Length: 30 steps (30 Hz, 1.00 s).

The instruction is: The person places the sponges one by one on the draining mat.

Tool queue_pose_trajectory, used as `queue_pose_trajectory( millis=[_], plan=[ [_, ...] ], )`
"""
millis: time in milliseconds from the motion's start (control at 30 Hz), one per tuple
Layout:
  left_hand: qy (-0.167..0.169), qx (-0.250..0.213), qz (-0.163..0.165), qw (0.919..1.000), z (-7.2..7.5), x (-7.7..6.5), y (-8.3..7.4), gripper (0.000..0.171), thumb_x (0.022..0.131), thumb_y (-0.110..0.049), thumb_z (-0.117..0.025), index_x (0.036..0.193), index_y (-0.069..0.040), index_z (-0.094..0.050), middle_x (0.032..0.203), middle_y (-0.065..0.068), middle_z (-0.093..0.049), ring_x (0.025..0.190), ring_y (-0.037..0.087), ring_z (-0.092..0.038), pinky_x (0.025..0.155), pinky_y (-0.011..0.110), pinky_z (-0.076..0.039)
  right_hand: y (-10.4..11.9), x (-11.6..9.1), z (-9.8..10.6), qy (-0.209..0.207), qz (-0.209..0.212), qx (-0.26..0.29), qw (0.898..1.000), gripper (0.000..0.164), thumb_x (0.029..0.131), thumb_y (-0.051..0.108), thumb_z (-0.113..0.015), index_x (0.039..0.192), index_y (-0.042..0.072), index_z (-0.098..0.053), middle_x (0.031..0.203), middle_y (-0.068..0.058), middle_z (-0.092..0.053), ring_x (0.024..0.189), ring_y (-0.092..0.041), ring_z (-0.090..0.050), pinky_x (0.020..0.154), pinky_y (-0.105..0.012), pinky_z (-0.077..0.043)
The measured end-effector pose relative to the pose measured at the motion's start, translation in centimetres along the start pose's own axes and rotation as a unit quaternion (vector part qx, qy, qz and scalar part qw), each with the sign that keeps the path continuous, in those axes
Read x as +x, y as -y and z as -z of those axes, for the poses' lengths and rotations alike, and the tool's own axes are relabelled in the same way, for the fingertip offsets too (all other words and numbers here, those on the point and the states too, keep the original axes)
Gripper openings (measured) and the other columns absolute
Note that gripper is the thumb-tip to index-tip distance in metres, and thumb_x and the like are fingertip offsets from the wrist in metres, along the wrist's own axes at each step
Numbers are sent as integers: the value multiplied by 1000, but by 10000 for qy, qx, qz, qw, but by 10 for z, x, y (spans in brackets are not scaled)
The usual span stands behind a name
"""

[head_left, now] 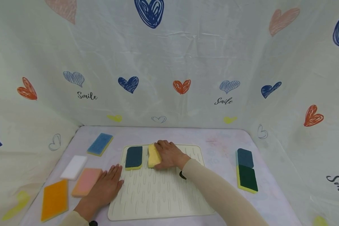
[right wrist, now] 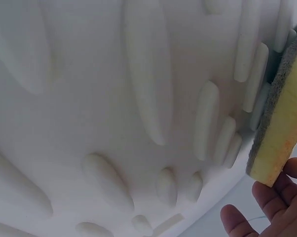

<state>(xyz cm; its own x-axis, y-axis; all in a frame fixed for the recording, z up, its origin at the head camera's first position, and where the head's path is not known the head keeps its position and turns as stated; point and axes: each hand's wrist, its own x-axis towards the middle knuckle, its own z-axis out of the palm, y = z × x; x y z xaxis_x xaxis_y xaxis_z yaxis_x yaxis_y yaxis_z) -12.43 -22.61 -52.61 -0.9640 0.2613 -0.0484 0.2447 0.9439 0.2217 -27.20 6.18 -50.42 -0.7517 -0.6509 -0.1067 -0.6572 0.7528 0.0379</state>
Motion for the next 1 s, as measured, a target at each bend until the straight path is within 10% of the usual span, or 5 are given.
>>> queue_pose_trajectory(
  millis=[1000],
  plan=[
    [111, 19, 39, 9999, -4, 3, 1, 64, 109, -29, -57, 156, 10, -40, 161, 32, -42, 150, 52, -39, 118, 69, -32, -4, -13, 12, 52, -117, 87, 9999, 110, 90, 75, -60, 169, 8, -20, 172, -8, -30, 158, -24, -33, 124, -45, -36]
  ],
)
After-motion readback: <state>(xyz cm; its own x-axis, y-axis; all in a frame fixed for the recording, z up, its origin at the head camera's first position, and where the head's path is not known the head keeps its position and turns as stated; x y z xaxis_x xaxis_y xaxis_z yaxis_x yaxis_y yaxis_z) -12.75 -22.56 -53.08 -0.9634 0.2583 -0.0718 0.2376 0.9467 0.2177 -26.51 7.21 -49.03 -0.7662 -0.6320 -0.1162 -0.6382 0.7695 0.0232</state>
